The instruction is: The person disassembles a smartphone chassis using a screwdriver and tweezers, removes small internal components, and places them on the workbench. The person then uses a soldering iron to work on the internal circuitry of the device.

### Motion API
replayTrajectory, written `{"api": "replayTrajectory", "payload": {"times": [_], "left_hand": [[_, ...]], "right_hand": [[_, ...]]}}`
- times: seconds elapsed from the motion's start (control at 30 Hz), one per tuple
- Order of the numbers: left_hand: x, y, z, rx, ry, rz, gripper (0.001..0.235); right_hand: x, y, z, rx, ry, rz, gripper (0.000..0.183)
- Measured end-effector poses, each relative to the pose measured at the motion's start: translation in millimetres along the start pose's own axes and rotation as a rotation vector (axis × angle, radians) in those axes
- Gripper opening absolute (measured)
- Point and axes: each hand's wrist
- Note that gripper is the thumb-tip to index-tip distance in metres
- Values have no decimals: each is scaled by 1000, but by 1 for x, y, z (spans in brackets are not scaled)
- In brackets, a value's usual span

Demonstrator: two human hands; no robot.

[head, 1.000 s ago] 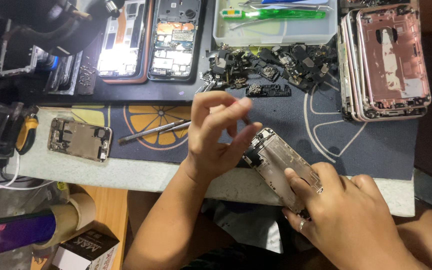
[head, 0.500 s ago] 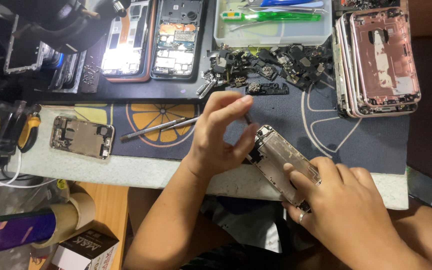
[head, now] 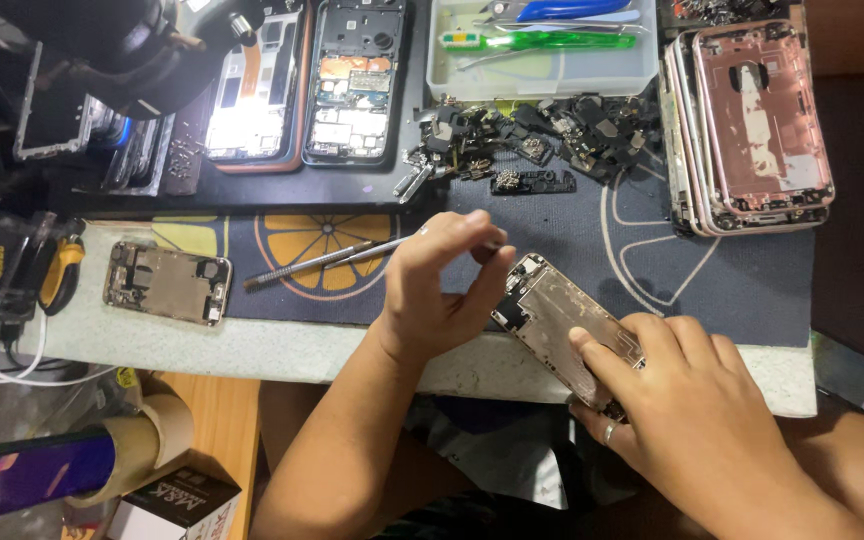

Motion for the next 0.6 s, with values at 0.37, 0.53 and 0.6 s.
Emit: {"api": "replayTrajectory", "payload": {"times": [0.37, 0.53, 0.6], "left_hand": [[-11, 3, 2, -358, -231, -188, 60], [-13, 6, 4, -465, -250, -148, 61], [-13, 5, 4, -451, -257, -143, 60]], "right_hand": [[24, -13, -5, 219, 66, -225, 51], [46, -21, -4, 325, 119, -339, 30], [51, -21, -1, 332, 134, -335, 21]]}}
Point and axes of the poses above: each hand's wrist, its own x-axis towards the middle knuckle, its own y-axis out of the palm, z = x × y, and after that the axes turned 15 degrees about -x, right-handed
